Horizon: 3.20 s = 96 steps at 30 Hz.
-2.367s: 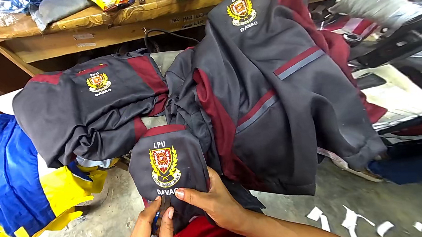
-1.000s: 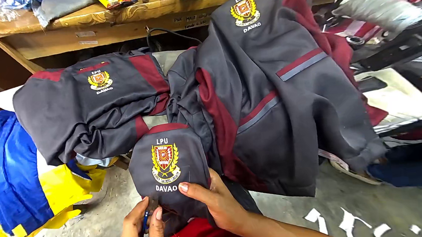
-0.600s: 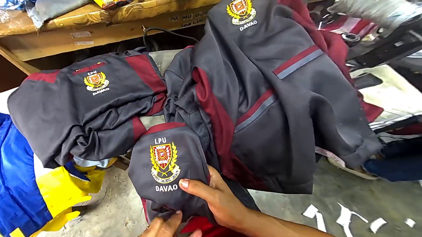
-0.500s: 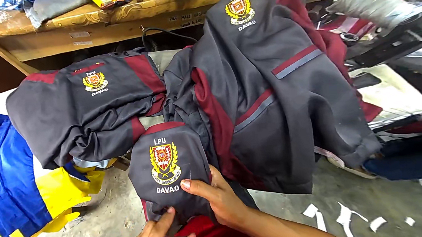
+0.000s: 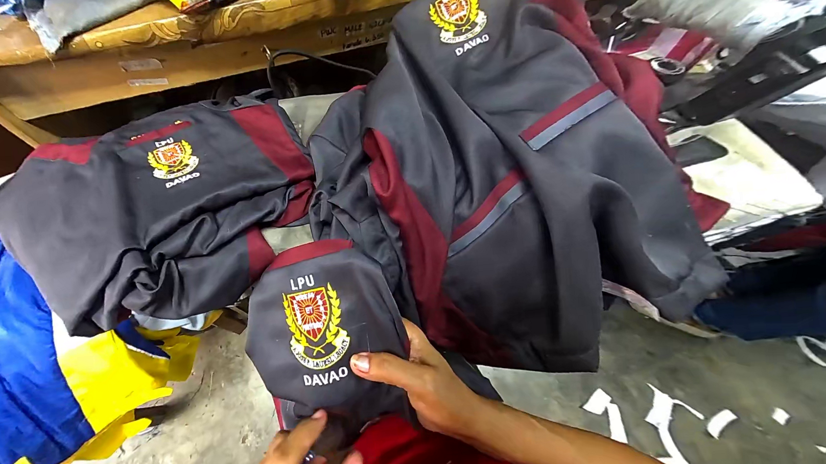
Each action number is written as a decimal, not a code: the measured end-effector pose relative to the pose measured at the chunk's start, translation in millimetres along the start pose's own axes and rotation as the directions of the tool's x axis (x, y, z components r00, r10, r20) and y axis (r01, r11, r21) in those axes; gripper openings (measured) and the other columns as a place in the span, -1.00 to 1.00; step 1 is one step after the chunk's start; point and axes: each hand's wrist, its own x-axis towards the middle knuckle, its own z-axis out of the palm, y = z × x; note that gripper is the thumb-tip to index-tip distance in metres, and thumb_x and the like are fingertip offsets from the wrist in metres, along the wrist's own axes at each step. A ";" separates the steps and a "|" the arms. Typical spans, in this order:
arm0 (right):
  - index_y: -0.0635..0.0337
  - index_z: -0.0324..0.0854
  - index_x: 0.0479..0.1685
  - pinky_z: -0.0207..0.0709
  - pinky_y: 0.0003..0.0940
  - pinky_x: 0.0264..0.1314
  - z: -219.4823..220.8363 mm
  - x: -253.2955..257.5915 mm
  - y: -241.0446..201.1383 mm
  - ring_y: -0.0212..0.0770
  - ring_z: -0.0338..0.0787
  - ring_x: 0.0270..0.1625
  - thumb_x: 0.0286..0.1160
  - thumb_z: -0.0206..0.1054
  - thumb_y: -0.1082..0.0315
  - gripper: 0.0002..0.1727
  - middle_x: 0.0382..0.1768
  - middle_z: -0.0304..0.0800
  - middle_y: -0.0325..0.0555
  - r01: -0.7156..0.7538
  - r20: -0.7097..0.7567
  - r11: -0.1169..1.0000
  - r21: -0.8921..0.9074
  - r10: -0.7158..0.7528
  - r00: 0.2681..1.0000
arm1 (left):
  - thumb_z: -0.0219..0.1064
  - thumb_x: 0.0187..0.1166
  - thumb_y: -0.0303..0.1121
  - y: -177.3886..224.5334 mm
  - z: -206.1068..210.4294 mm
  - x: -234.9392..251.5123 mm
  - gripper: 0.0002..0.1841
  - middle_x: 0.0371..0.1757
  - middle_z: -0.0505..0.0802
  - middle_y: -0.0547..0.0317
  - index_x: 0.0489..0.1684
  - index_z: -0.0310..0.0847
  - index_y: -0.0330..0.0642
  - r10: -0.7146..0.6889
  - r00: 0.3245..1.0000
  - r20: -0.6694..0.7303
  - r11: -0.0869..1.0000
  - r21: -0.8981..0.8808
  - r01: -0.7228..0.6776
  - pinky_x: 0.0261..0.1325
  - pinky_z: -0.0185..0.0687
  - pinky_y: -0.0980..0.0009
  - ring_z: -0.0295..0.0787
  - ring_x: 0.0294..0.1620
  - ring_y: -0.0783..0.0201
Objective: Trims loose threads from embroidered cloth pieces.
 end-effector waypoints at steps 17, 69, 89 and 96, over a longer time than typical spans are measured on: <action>0.35 0.46 0.36 0.68 -0.43 0.37 3.2 3.7 2.7 -0.45 0.81 0.16 0.58 0.23 0.57 -0.62 0.08 0.83 -0.25 0.053 0.024 0.997 -0.058 -0.052 0.998 | 0.45 0.60 -0.25 -5.2 -1.4 10.6 -0.71 -0.11 0.79 0.08 0.06 0.74 -0.31 0.053 0.992 -0.115 0.993 0.114 -0.040 0.03 0.67 0.73 0.74 -0.09 0.56; 0.33 0.57 0.24 0.73 -0.36 0.35 -3.2 0.5 3.0 -0.33 0.86 0.15 0.39 0.49 0.56 -0.58 0.02 0.88 -0.12 -0.092 -0.095 0.989 -0.115 0.081 0.992 | 0.27 0.74 -0.29 2.4 -1.5 34.1 -0.64 -0.25 0.81 0.29 0.32 0.48 -0.39 -0.209 0.978 0.024 0.958 -0.194 0.209 -0.42 0.71 0.61 0.71 -0.44 0.57; 0.31 0.69 0.06 0.75 -0.38 0.28 8.3 -6.1 18.3 -0.34 0.87 0.06 0.35 0.48 0.60 -0.71 -0.07 0.89 -0.15 0.043 -0.075 0.988 -0.145 -0.054 0.996 | 0.41 0.55 -0.47 20.6 9.0 6.4 -0.74 -0.38 0.81 0.20 0.03 0.59 -0.49 -0.310 0.950 -0.020 0.949 -0.072 0.308 -0.38 0.66 0.66 0.69 -0.47 0.59; 0.29 0.70 0.04 0.75 -0.41 0.26 7.7 -5.2 18.4 -0.37 0.87 0.06 0.33 0.49 0.61 -0.71 -0.08 0.90 -0.17 0.071 -0.071 0.983 -0.170 -0.084 0.994 | 0.41 0.56 -0.46 16.8 10.0 5.6 -0.75 -0.39 0.81 0.20 0.04 0.59 -0.47 -0.319 0.948 -0.012 0.943 -0.104 0.316 -0.41 0.68 0.63 0.70 -0.49 0.56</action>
